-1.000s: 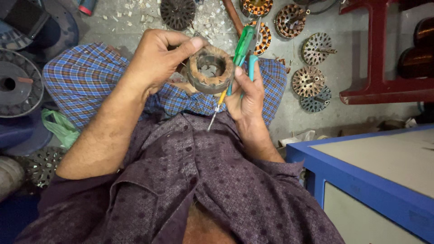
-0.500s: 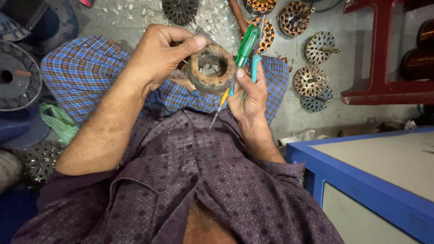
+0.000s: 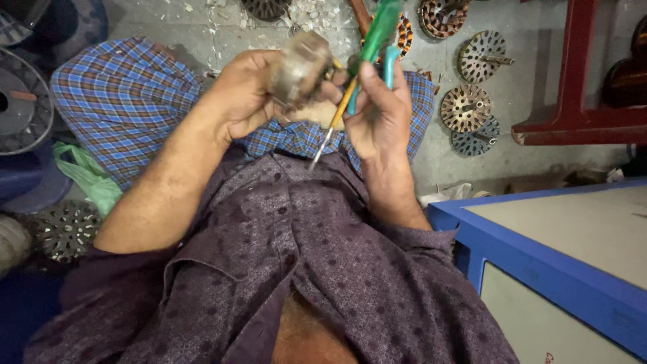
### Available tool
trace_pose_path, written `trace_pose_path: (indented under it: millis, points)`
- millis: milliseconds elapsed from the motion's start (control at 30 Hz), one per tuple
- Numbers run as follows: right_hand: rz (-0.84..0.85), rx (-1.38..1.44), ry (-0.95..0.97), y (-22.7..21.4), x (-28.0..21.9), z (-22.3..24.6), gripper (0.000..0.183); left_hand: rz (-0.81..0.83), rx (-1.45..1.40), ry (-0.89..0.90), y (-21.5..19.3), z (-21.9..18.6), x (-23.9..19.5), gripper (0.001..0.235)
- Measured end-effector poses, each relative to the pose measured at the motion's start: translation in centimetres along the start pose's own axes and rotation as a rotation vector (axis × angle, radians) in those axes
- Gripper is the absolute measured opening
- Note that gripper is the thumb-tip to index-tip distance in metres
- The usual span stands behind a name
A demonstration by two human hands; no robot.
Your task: The person sits on the floor and uses a screwdriver to scrape and clean the inside of a cylindrical metal component, likely a motor stator. They repeatedly rotate the object and scrape different sections, then set it down and pick up another similar component.
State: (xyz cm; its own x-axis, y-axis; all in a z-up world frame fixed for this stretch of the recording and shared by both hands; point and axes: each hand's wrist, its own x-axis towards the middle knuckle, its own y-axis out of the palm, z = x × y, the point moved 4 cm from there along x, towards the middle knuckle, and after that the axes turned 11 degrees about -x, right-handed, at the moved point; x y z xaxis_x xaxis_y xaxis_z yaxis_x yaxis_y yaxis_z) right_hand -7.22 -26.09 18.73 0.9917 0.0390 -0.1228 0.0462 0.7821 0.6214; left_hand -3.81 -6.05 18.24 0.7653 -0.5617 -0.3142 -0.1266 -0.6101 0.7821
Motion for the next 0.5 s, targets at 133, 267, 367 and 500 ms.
trace_pose_path:
  millis: [133, 267, 367, 500]
  points:
    - [0.03, 0.04, -0.144, 0.2, 0.2, 2.2, 0.034, 0.033, -0.165, 0.02, -0.5, -0.1, -0.3, 0.025]
    - [0.094, 0.117, -0.387, -0.2, 0.6, 4.7, 0.052, 0.039, -0.172, 0.01, -0.8, 0.4, -0.6, 0.025]
    - [0.045, 0.098, -0.537, -0.7, 0.3, 5.8, 0.06, -0.002, -0.206, 0.015, -0.7, 0.9, -0.4, 0.025]
    - [-0.027, -0.032, -0.623, 0.1, -0.6, 5.9, 0.061, 0.049, -0.178, 0.003, 0.1, 0.9, -0.7, 0.028]
